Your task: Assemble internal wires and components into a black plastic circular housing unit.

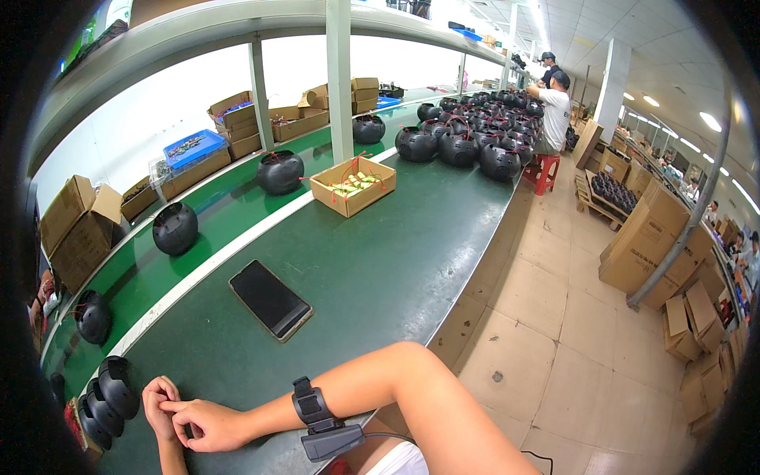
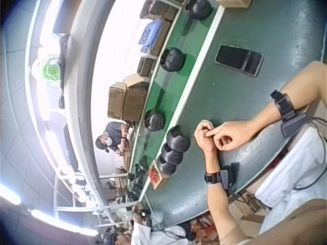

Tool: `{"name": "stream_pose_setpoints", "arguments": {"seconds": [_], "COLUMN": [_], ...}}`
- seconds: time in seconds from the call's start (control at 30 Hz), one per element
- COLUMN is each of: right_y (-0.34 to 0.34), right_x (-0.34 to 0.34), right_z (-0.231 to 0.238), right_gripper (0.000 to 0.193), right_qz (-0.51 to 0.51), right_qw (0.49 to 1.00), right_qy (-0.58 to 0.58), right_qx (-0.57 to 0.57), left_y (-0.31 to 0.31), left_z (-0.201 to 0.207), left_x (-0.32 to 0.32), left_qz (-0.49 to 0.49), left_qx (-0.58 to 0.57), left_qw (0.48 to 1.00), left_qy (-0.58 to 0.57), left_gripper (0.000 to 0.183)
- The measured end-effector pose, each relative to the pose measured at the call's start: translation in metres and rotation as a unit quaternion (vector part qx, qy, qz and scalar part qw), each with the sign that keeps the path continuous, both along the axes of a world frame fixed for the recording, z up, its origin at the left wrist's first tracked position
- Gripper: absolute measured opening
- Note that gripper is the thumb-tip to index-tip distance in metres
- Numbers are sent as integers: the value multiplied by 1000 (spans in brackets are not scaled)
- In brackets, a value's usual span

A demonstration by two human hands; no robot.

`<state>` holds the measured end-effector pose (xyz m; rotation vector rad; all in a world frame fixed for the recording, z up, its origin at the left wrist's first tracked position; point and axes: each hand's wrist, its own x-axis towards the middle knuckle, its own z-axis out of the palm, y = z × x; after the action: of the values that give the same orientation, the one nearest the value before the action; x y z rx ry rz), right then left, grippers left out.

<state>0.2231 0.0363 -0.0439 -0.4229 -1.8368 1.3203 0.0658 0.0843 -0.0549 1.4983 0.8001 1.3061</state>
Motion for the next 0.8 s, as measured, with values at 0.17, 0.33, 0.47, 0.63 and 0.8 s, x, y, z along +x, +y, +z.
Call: {"name": "stream_pose_setpoints", "arguments": {"seconds": [0.17,0.33,0.47,0.63,0.8], "right_y": [1,1,0,-1,-1], "right_x": [-2,-1,1,2,4], "right_z": [-4,-4,-2,0,0], "right_gripper": [8,8,9,9,9], "right_qz": [6,-1,4,2,6], "right_qw": [999,997,997,996,996], "right_qy": [-37,-68,-70,-77,-79], "right_qx": [9,41,39,37,45], "left_y": [2,4,3,2,2], "left_z": [-2,-2,-2,1,0], "left_x": [-5,-6,-6,-2,-2], "left_qz": [-9,-9,0,4,4], "left_qx": [-8,-10,-8,-4,-11], "left_qw": [1000,1000,1000,1000,1000], "left_qy": [-10,-11,-9,-5,-8], "left_gripper": [18,18,18,19,19]}}
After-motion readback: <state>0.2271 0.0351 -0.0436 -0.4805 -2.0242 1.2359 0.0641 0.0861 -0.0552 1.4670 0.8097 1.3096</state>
